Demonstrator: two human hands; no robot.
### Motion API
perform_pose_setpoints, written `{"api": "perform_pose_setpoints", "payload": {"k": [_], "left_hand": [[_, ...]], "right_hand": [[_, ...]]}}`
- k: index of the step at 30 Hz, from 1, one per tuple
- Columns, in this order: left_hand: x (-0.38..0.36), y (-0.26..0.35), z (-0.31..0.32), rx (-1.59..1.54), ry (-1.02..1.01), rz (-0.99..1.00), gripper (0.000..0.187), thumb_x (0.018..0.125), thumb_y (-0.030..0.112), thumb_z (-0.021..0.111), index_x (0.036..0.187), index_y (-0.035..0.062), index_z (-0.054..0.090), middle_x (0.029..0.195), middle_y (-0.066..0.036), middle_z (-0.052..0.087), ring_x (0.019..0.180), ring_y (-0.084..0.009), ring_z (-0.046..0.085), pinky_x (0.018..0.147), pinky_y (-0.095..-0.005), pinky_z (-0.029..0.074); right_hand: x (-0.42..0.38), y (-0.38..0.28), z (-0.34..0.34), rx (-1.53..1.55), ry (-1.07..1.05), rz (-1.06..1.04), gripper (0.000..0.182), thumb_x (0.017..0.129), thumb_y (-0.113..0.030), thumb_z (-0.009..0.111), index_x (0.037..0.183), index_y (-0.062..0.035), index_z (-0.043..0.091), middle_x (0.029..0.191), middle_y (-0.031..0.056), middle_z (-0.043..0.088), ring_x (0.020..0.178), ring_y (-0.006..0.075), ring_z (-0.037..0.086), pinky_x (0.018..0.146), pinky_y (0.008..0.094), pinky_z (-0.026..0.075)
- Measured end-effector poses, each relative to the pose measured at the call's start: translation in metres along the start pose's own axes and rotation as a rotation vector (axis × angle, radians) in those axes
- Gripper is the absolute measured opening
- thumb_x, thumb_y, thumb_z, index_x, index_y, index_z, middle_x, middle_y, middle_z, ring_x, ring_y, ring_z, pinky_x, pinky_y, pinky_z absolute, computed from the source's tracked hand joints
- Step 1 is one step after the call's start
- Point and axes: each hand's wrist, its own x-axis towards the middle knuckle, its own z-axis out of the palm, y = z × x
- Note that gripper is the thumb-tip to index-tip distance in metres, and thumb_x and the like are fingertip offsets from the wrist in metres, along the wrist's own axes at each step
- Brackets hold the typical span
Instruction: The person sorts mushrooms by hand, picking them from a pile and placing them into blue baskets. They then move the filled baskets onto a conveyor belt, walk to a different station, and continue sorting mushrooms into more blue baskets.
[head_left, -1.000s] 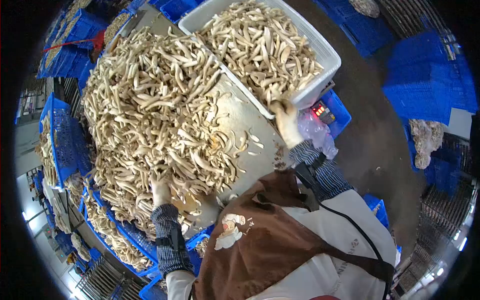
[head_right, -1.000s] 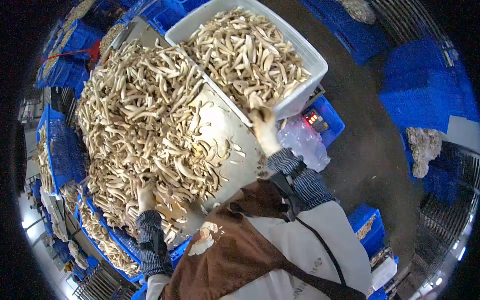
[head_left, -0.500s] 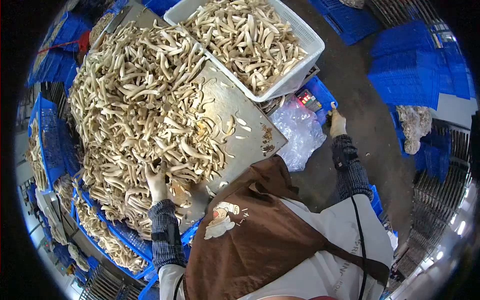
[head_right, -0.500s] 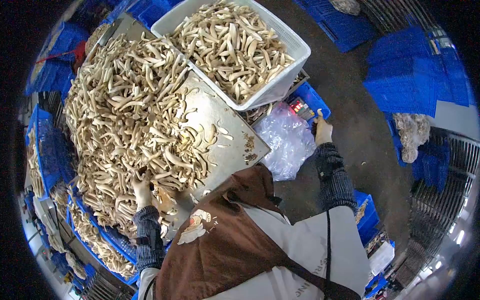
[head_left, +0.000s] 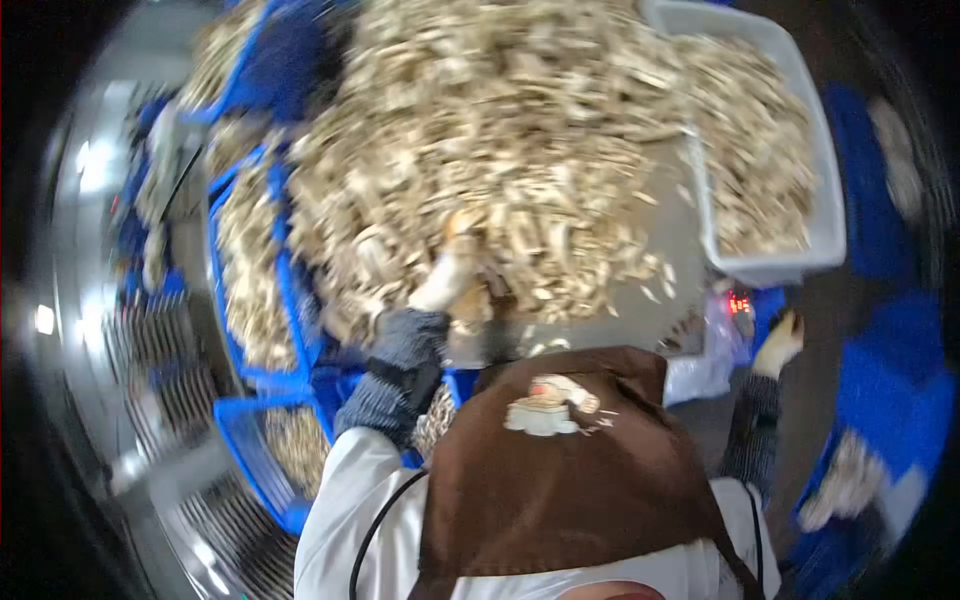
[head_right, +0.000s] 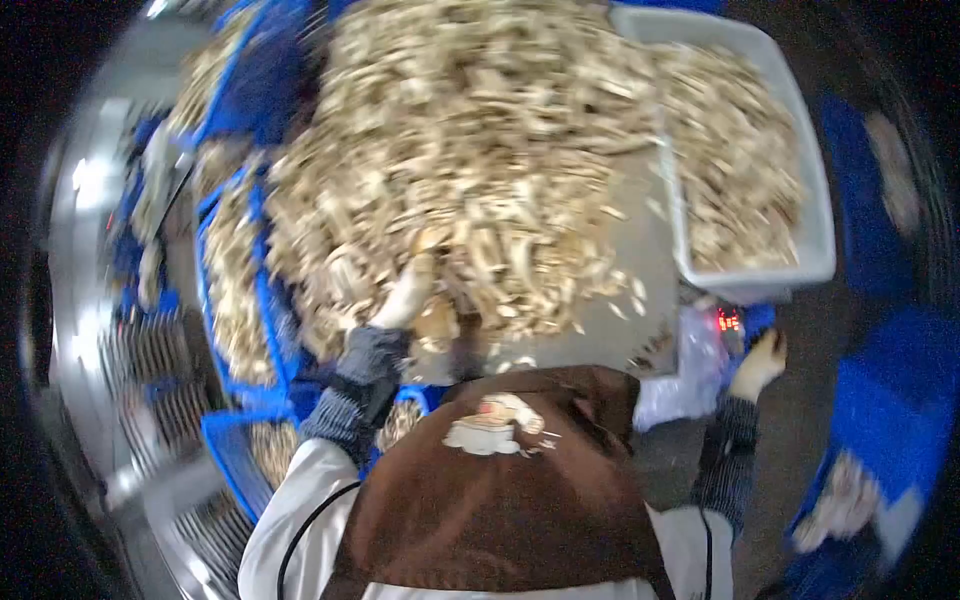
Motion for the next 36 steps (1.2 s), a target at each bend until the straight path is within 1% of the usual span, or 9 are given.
{"api": "perform_pose_setpoints", "payload": {"k": [1, 6, 9, 13, 19, 22, 27, 31, 36], "left_hand": [[-0.005, -0.052, 0.019, 0.53, 0.05, 0.256, 0.044, 0.095, 0.017, 0.052, 0.132, -0.0047, 0.045, 0.126, -0.025, 0.055, 0.099, -0.0337, 0.064, 0.085, -0.0431, 0.053], [-0.022, -0.022, -0.048, -0.396, 0.671, -0.292, 0.027, 0.087, 0.007, 0.051, 0.111, -0.0032, 0.049, 0.092, -0.02, 0.06, 0.08, -0.0317, 0.063, 0.073, -0.0395, 0.052], [0.01, -0.063, -0.087, -0.179, 0.901, -0.324, 0.036, 0.096, 0.016, 0.049, 0.126, -0.0036, 0.046, 0.104, -0.021, 0.063, 0.079, -0.0295, 0.063, 0.075, -0.0393, 0.05], [0.041, 0.004, -0.153, -0.535, 0.593, -0.283, 0.042, 0.102, 0.031, 0.04, 0.124, -0.0016, 0.055, 0.118, -0.022, 0.061, 0.1, -0.0238, 0.062, 0.088, -0.0386, 0.049], [0.054, 0.061, -0.107, -0.69, 0.006, -0.029, 0.056, 0.105, 0.041, 0.027, 0.135, -0.0011, 0.051, 0.139, -0.019, 0.05, 0.131, -0.0285, 0.045, 0.113, -0.0355, 0.031], [0.045, 0.057, -0.094, -0.531, 0.012, 0.092, 0.06, 0.102, 0.047, 0.041, 0.141, 0.0018, 0.046, 0.142, -0.021, 0.048, 0.132, -0.031, 0.045, 0.111, -0.0401, 0.033], [0.073, -0.037, -0.118, -0.263, 0.651, -0.423, 0.076, 0.093, 0.035, 0.06, 0.147, -0.0036, 0.023, 0.125, -0.03, 0.053, 0.088, -0.0233, 0.068, 0.075, -0.0377, 0.058], [0.133, -0.042, -0.152, -0.009, 0.367, -0.605, 0.091, 0.089, 0.048, 0.061, 0.15, -0.0018, 0.016, 0.125, -0.03, 0.058, 0.101, -0.0328, 0.067, 0.083, -0.0475, 0.055], [0.175, -0.102, -0.123, 0.293, 0.331, -0.623, 0.091, 0.077, 0.042, 0.072, 0.146, -0.0043, 0.032, 0.13, -0.03, 0.054, 0.116, -0.0408, 0.058, 0.102, -0.0428, 0.046]], "right_hand": [[-0.02, -0.019, 0.022, 0.066, -0.005, -0.072, 0.04, 0.093, -0.016, 0.055, 0.121, 0.0122, 0.058, 0.109, 0.0208, 0.067, 0.093, 0.0251, 0.064, 0.079, 0.0355, 0.053], [-0.124, -0.115, 0.114, 0.052, -0.587, -0.269, 0.033, 0.094, -0.009, 0.055, 0.121, 0.0082, 0.059, 0.11, 0.0177, 0.067, 0.098, 0.0218, 0.064, 0.089, 0.0312, 0.05], [-0.179, -0.146, 0.18, -0.028, -1.016, -0.323, 0.032, 0.092, -0.005, 0.056, 0.122, 0.0068, 0.058, 0.112, 0.0195, 0.066, 0.1, 0.0231, 0.065, 0.091, 0.0311, 0.051], [-0.241, -0.219, 0.239, -0.184, -1.558, -0.467, 0.036, 0.094, -0.006, 0.056, 0.126, 0.0086, 0.052, 0.119, 0.0223, 0.062, 0.104, 0.0283, 0.065, 0.093, 0.0371, 0.054], [-0.294, -0.261, 0.318, 0.107, -1.568, -0.215, 0.049, 0.096, -0.029, 0.057, 0.128, 0.0082, 0.05, 0.119, 0.0219, 0.06, 0.11, 0.0278, 0.059, 0.097, 0.0355, 0.046], [-0.297, -0.256, 0.32, 0.089, -1.505, -0.136, 0.051, 0.096, -0.035, 0.058, 0.12, 0.0098, 0.056, 0.104, 0.0172, 0.066, 0.096, 0.0209, 0.061, 0.086, 0.0328, 0.048], [-0.274, -0.264, 0.293, 0.169, -1.52, 0.078, 0.042, 0.096, -0.02, 0.058, 0.126, 0.0091, 0.053, 0.099, 0.008, 0.066, 0.087, 0.0112, 0.056, 0.08, 0.0254, 0.047], [-0.265, -0.23, 0.296, 0.137, -1.383, 0.029, 0.043, 0.093, -0.02, 0.06, 0.125, 0.0077, 0.055, 0.093, 0.0125, 0.066, 0.082, 0.017, 0.059, 0.074, 0.0303, 0.049], [-0.238, -0.218, 0.264, -0.113, -1.281, -0.025, 0.056, 0.093, -0.032, 0.061, 0.132, 0.0058, 0.049, 0.126, 0.0223, 0.058, 0.117, 0.0277, 0.056, 0.101, 0.0339, 0.043]]}}
